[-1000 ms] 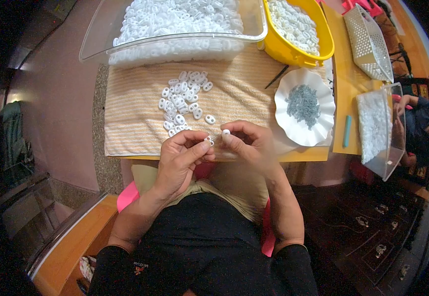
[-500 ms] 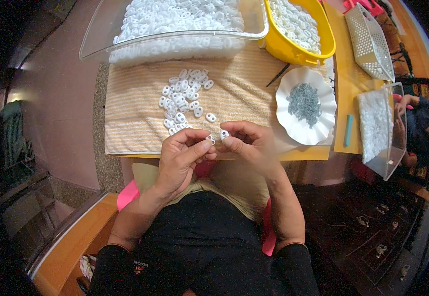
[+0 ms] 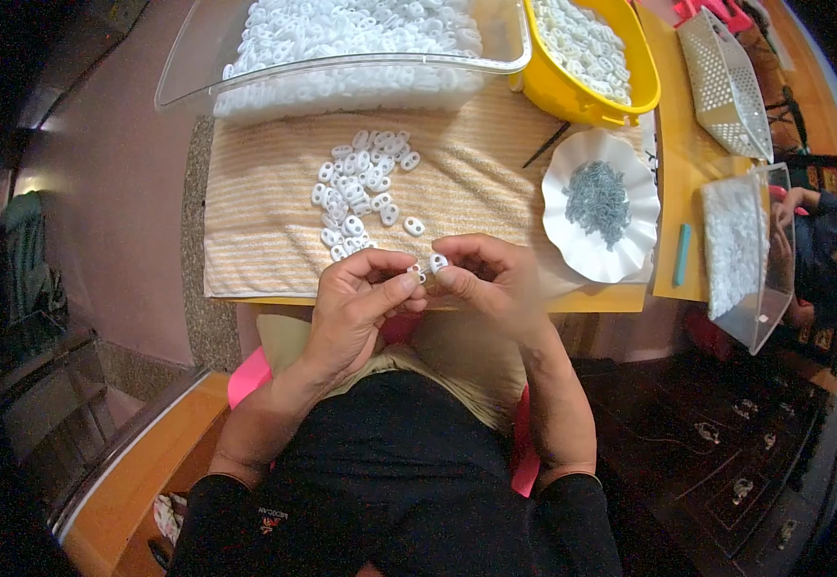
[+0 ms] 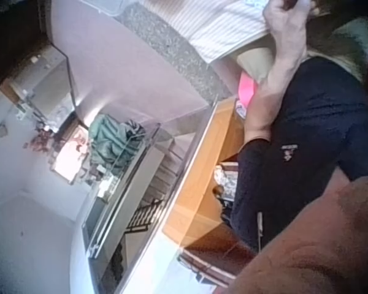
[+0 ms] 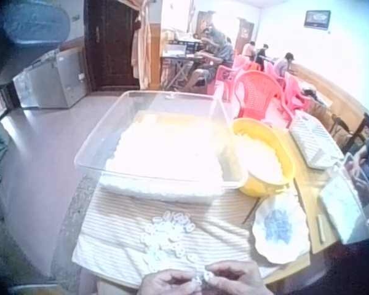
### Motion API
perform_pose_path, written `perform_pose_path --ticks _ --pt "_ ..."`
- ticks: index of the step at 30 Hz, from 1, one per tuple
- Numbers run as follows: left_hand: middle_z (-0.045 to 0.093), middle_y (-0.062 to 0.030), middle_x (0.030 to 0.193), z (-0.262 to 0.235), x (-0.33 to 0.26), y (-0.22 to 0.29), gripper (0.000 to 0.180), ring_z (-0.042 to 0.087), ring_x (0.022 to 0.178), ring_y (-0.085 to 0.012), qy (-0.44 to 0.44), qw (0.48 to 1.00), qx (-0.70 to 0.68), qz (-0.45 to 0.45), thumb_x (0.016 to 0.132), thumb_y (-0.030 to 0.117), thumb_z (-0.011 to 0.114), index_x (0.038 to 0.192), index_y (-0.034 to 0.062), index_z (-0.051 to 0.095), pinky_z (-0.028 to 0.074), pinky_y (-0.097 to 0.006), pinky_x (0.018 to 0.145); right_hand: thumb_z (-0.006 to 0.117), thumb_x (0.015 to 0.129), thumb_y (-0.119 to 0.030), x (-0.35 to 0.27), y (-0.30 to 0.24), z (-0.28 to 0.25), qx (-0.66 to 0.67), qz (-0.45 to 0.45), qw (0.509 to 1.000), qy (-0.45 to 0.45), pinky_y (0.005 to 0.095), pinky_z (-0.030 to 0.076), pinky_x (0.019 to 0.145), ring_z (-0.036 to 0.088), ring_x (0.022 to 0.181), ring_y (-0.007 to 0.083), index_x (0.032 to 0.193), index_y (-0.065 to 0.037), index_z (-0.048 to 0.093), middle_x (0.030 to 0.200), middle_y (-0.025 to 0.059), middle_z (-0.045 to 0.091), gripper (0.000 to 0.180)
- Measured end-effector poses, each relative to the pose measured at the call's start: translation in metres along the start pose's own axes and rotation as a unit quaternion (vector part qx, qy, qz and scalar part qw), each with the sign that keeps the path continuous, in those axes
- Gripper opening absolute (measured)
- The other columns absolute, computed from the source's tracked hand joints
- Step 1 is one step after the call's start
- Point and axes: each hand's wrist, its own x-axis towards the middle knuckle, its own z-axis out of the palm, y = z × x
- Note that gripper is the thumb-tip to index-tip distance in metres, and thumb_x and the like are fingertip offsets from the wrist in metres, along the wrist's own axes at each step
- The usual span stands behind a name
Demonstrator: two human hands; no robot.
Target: Assembling small hardware by inserting metal pins into white plastic components.
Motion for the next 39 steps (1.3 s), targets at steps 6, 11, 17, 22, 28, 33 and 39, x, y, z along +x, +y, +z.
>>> perform_pose_path --ticks 6,11,17,22,28,33,39 --pt "0.066 -0.01 0.09 -0.002 0.0 -0.002 0.018 0.064 0.077 -0.0133 -0.003 1.0 0.006 0.005 0.087 0.004 0.063 0.104 -0.0029 0.06 0.055 -0.025 0.072 0.068 0.085 -0.006 0.0 0.0 0.001 -0.008 -0.009 1.0 -0.002 0.021 0.048 0.074 0.059 0.082 0.0071 0.111 0.002 0.063 0.09 0.0021 0.064 0.027" --pt "0.066 -0.0101 0.09 -0.002 0.001 -0.003 0.018 0.065 0.076 -0.0131 -0.003 1.0 0.009 0.006 0.088 0.004 0.063 0.104 -0.0029 0.061 0.055 -0.025 0.071 0.061 0.088 0.001 0.0 0.002 -0.003 -0.061 -0.029 0.998 -0.012 0.0305 0.056 0.077 0.065 0.084 0.0176 0.112 0.006 0.059 0.093 0.0111 0.066 0.025" --pt "0.066 -0.0106 0.09 -0.003 0.001 -0.005 0.018 0.065 0.076 -0.0131 -0.008 1.0 0.018 0.017 0.087 0.003 0.064 0.104 -0.0027 0.061 0.056 -0.025 0.071 0.064 0.087 -0.001 0.0 -0.006 0.002 -0.082 -0.026 0.996 -0.001 0.0254 0.053 0.076 0.063 0.084 0.0134 0.111 0.005 0.062 0.094 0.0084 0.066 0.025" --pt "0.066 -0.0105 0.091 -0.004 0.002 -0.006 0.018 0.065 0.076 -0.0127 -0.009 0.999 0.022 0.02 0.087 0.004 0.064 0.103 -0.0026 0.061 0.056 -0.025 0.071 0.066 0.085 -0.003 0.0 -0.013 0.005 -0.092 -0.038 0.995 -0.007 0.0229 0.049 0.077 0.061 0.085 0.0111 0.109 0.004 0.064 0.094 0.0067 0.066 0.024" --pt "0.067 -0.0104 0.092 -0.004 0.002 -0.007 0.018 0.065 0.076 -0.0119 -0.009 0.999 0.036 0.021 0.087 0.004 0.064 0.104 -0.0025 0.061 0.055 -0.023 0.071 0.067 0.084 -0.002 0.0 -0.011 0.001 -0.115 -0.058 0.991 -0.026 0.0226 0.049 0.076 0.061 0.086 0.0115 0.11 0.004 0.064 0.094 0.0076 0.065 0.027" --pt "0.067 -0.0104 0.094 -0.003 0.002 -0.006 0.018 0.064 0.076 -0.0114 -0.012 0.999 0.041 0.022 0.087 0.004 0.064 0.104 -0.0027 0.061 0.055 -0.022 0.071 0.067 0.083 0.002 0.0 -0.007 0.0 -0.09 -0.053 0.994 -0.044 0.0228 0.049 0.076 0.061 0.086 0.0124 0.111 0.005 0.063 0.095 0.0084 0.063 0.029" --pt "0.067 -0.01 0.094 -0.003 0.001 -0.006 0.018 0.064 0.078 -0.0108 -0.011 0.999 0.037 0.018 0.087 0.004 0.064 0.104 -0.0029 0.061 0.055 -0.022 0.071 0.066 0.083 0.003 0.0 -0.007 0.001 -0.085 -0.046 0.994 -0.046 0.0233 0.05 0.077 0.061 0.088 0.0127 0.111 0.005 0.063 0.096 0.0089 0.063 0.028"
